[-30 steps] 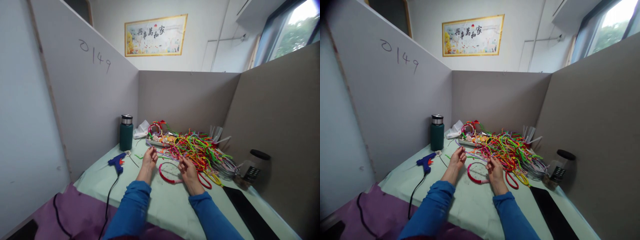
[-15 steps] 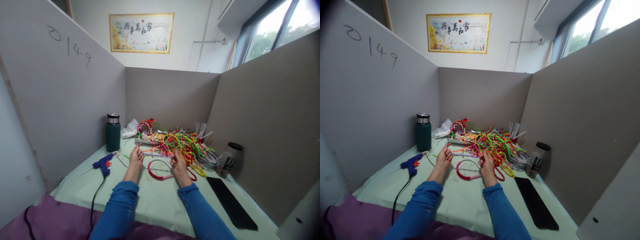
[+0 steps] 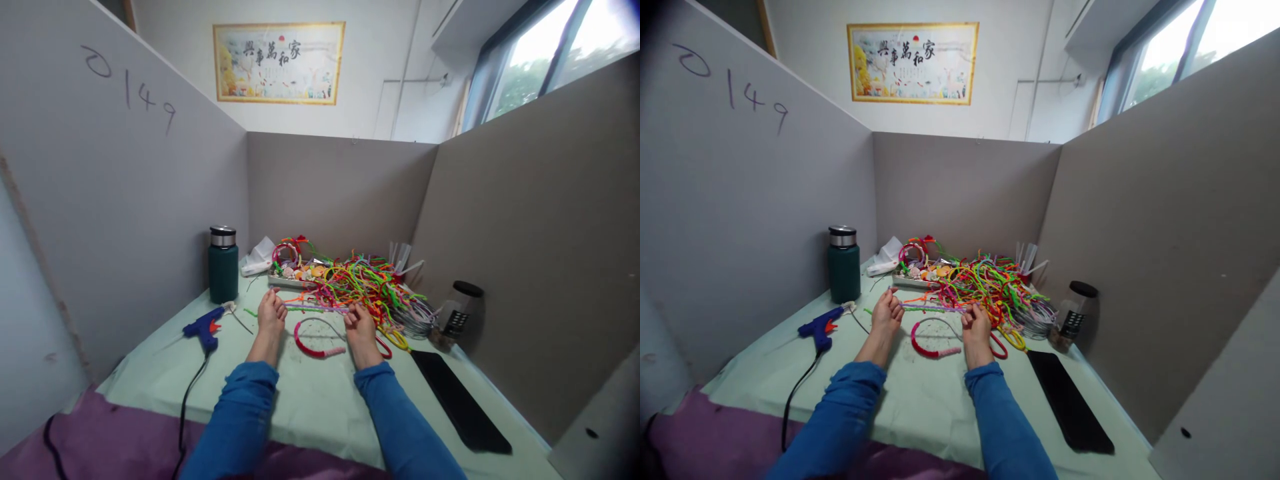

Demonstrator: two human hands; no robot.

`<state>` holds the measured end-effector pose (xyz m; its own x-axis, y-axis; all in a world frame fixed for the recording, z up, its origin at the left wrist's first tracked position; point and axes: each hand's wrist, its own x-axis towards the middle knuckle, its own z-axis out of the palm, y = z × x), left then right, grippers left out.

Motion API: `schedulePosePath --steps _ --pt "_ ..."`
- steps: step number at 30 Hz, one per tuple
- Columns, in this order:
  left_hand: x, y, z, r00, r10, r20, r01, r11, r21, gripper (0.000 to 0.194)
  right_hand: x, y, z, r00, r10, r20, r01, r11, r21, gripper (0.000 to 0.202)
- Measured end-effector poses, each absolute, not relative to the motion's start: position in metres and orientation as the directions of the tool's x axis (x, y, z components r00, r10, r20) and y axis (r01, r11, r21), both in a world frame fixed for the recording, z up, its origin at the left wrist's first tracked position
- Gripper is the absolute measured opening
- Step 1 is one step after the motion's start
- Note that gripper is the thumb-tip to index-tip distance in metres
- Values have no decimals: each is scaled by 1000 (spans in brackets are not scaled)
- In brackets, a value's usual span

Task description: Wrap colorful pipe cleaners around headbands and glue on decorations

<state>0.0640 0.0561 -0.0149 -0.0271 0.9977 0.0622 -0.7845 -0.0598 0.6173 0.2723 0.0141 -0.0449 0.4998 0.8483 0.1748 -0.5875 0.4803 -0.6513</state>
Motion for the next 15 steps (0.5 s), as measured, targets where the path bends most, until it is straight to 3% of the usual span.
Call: schedulePosePath --steps 5,7,10,12,15 --pt "62 57 -10 5 996 93 -851 -44 524 12 269 12 -41 458 864 208 -630 480 -610 24" --pt "67 53 -8 69 991 116 -838 -6 545 19 266 11 -41 424 881 209 -649 456 -609 25" --pt "83 45 -11 224 963 147 -695 52 718 34 257 8 -41 363 905 223 -671 420 -611 26" --pt "95 39 -17 332 928 168 -509 26 861 44 248 6 -41 301 919 256 -665 395 -634 25" --pt "106 36 -25 408 895 180 -332 -39 943 52 236 2 -41 206 931 300 -604 362 -710 23"
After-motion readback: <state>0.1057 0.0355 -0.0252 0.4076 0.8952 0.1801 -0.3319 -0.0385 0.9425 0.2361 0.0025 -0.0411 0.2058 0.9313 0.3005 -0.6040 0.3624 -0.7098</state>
